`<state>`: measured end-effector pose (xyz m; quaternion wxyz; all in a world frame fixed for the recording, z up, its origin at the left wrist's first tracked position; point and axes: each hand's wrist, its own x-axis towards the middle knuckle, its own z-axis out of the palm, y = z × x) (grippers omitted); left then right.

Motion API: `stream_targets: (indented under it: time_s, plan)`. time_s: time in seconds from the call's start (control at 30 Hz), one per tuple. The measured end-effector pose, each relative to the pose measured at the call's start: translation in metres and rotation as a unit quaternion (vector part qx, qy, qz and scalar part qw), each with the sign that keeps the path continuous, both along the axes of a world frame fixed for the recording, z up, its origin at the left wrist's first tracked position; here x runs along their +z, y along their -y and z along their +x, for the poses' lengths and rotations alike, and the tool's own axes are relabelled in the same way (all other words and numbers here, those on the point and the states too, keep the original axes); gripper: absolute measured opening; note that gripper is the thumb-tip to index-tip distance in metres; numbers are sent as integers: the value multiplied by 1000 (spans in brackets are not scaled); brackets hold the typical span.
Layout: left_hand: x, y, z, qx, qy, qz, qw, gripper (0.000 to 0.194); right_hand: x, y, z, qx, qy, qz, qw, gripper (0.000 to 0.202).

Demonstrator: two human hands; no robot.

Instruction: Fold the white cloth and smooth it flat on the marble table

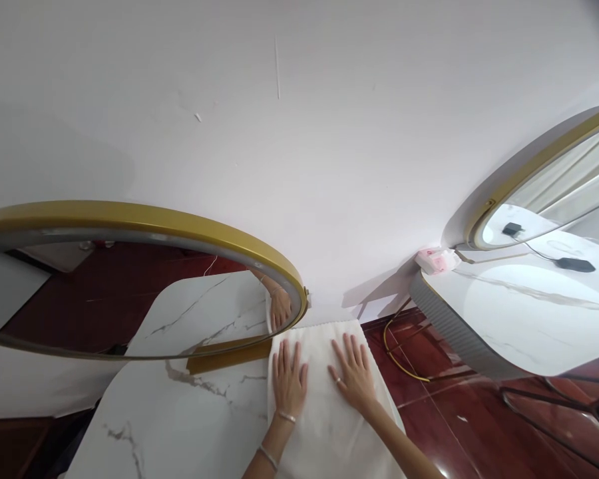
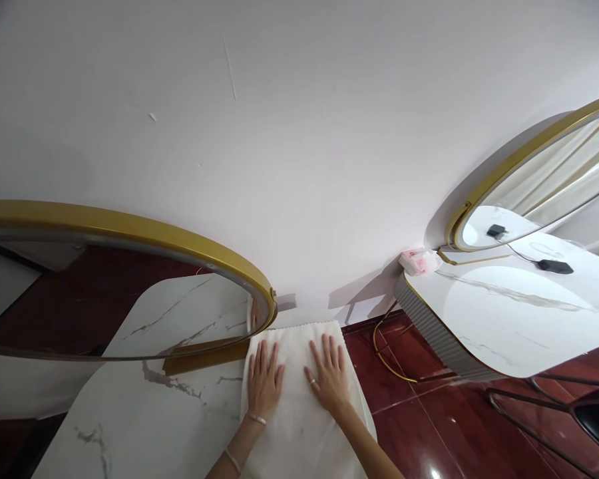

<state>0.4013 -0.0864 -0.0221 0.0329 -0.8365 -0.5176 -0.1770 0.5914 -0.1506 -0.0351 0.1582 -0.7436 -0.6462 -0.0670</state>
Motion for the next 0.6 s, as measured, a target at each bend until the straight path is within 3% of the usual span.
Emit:
stream_targets:
  time_s: [0.07, 0.13, 0.3, 0.43, 0.5, 0.6]
  plan:
    - [-3, 4, 4, 5, -8, -6, 1000, 53, 0, 5, -1, 7, -1, -2, 1000, 64]
    - [1, -5, 18, 8, -22, -24, 999, 54, 2, -6, 2, 5, -5, -10, 1000, 62]
    - [29, -69, 61, 21, -26, -124, 992, 49, 11, -76, 24, 12, -22, -54, 998, 55]
    - [46, -108, 70, 5, -8, -137, 991, 52, 20, -111, 43, -21, -37, -66, 997, 57]
    - [48, -101, 63, 0, -1, -127, 992, 50, 23, -104, 46, -32, -39, -57, 997, 52]
    - [42, -51, 42, -20, 2, -111, 994, 51, 23, -61, 39, -16, -41, -46, 998, 48]
